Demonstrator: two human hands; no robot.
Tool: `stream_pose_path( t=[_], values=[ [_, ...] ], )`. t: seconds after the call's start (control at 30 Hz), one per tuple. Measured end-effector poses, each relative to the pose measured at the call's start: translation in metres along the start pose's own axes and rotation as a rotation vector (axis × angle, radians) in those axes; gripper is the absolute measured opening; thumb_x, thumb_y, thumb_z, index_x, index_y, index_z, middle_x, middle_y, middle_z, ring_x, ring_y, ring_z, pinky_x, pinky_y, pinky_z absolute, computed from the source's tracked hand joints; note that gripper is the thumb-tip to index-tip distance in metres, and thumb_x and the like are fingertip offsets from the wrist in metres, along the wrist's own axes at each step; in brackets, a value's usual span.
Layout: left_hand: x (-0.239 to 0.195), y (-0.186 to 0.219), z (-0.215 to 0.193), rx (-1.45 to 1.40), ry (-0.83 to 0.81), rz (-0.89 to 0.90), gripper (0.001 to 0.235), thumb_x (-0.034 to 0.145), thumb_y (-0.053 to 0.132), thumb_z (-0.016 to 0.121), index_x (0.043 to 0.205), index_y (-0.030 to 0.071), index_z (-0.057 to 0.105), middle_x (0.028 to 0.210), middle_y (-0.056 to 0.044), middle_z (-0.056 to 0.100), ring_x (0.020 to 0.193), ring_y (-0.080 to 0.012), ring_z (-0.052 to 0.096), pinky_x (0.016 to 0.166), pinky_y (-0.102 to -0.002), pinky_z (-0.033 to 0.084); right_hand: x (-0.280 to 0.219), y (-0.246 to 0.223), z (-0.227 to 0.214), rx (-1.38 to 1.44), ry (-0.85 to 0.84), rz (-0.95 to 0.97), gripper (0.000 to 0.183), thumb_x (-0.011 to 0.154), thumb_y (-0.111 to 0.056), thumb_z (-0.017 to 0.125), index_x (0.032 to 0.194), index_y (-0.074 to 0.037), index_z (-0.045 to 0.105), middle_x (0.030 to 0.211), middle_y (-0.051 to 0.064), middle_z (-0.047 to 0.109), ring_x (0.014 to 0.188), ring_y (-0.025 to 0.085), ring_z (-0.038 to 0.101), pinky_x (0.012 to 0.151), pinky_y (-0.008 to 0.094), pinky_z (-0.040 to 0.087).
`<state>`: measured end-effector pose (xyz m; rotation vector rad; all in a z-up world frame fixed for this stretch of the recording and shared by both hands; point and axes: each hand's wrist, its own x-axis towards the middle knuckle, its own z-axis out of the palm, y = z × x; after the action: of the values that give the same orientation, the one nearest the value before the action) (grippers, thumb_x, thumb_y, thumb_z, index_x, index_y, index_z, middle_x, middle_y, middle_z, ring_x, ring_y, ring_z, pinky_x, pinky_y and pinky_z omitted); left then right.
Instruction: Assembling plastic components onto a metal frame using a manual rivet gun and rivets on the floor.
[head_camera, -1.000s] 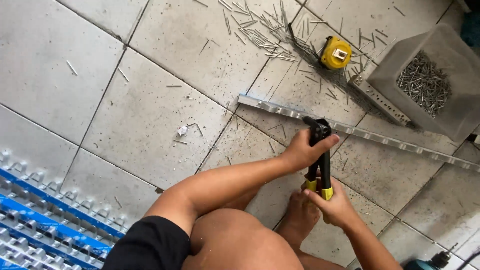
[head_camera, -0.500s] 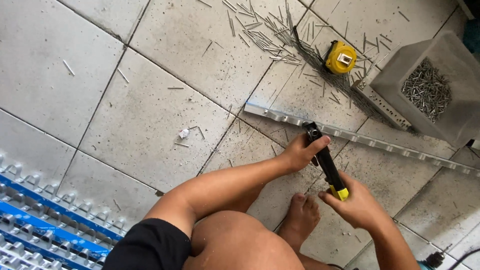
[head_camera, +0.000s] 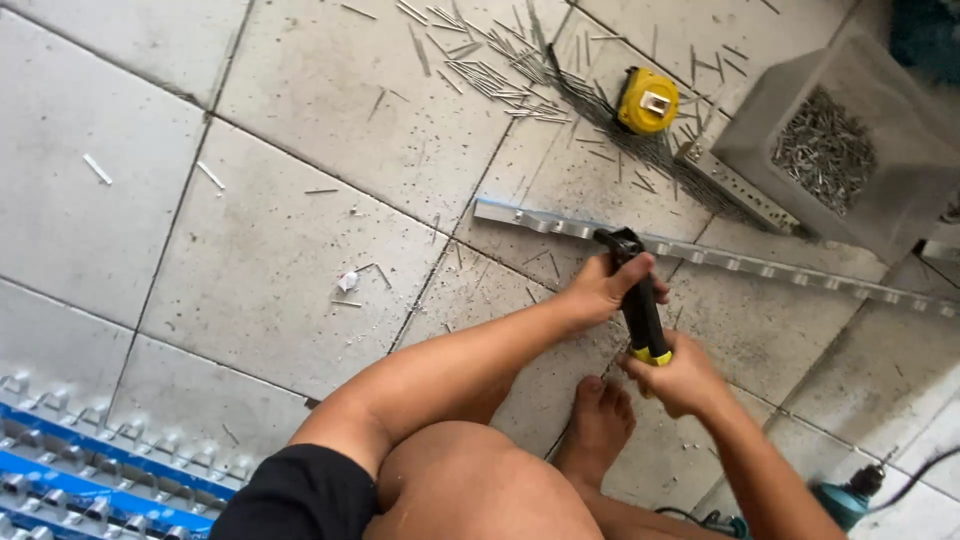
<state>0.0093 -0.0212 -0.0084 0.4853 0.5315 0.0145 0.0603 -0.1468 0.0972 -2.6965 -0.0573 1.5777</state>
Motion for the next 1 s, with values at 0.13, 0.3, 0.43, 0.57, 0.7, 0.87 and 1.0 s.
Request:
stream_pose_path(
  t=[0.13,0.3,0.43,0.57,0.7,0.87,1.0],
  values=[
    [0.015,-0.029,0.008,-0.141,0.186,-0.032,0.062,0.1,0.059,0.069,0.087,-0.001,0.066,0.074,-0.018,0.069,0.073,-0.0259,0.073,0.07,-0.038,0.063,0.063,0.042,0.042,0.104,0.062,0.036,0.03,0.07,-0.038,0.085,0.072,-0.012,0.071,0.054,0.01,0.069,0.058,0.027,0.073,0.064,0.039,0.057],
    [0.02,-0.045,-0.002,-0.004,0.208,-0.079,0.076,0.094,0.078,0.061,0.086,0.002,0.06,0.077,-0.023,0.072,0.067,-0.0279,0.073,0.062,-0.037,0.061,0.008,0.025,-0.008,-0.398,-0.009,-0.324,0.062,0.072,-0.043,0.079,0.119,-0.005,0.066,0.108,0.032,0.068,0.103,0.054,0.068,0.089,0.062,0.056],
    [0.011,-0.043,-0.002,0.07,0.196,-0.16,0.08,0.096,0.077,0.053,0.095,-0.003,0.061,0.081,-0.024,0.073,0.076,-0.0297,0.075,0.068,-0.04,0.062,-0.026,0.026,-0.015,0.017,-0.042,-0.496,0.071,0.084,-0.024,0.068,0.141,0.011,0.045,0.138,0.044,0.048,0.129,0.06,0.046,0.108,0.065,0.04],
    [0.025,-0.038,0.006,-0.001,0.353,-0.144,0.079,0.091,0.081,0.045,0.109,0.005,0.058,0.075,-0.014,0.064,0.073,-0.029,0.073,0.078,-0.041,0.063,0.053,0.062,0.054,0.127,0.132,-0.242,0.056,0.063,-0.044,0.089,0.104,-0.009,0.074,0.096,0.018,0.077,0.101,0.039,0.072,0.087,0.048,0.058],
    [0.013,-0.041,-0.001,-0.062,0.354,-0.152,0.077,0.088,0.084,0.042,0.089,0.008,0.057,0.071,-0.012,0.064,0.071,-0.0275,0.073,0.079,-0.042,0.064,0.064,0.06,0.071,-0.014,0.108,-0.229,0.042,0.066,-0.041,0.08,0.101,-0.018,0.076,0.091,0.009,0.079,0.094,0.032,0.076,0.08,0.043,0.062],
    [0.006,-0.049,-0.013,0.023,0.311,-0.183,0.084,0.089,0.086,0.037,0.089,0.005,0.057,0.073,-0.017,0.067,0.08,-0.0327,0.076,0.085,-0.048,0.063,-0.012,0.041,0.002,-0.197,-0.153,-0.267,0.076,0.073,-0.044,0.076,0.139,-0.013,0.053,0.129,0.028,0.059,0.117,0.047,0.064,0.097,0.055,0.056],
    [0.011,-0.032,0.006,-0.03,0.342,-0.131,0.079,0.088,0.085,0.04,0.083,0.008,0.057,0.068,-0.011,0.065,0.07,-0.0261,0.073,0.079,-0.04,0.063,0.029,0.053,0.049,0.126,0.095,-0.271,0.051,0.062,-0.04,0.083,0.101,-0.009,0.074,0.09,0.02,0.077,0.096,0.04,0.074,0.079,0.049,0.06]
  ],
)
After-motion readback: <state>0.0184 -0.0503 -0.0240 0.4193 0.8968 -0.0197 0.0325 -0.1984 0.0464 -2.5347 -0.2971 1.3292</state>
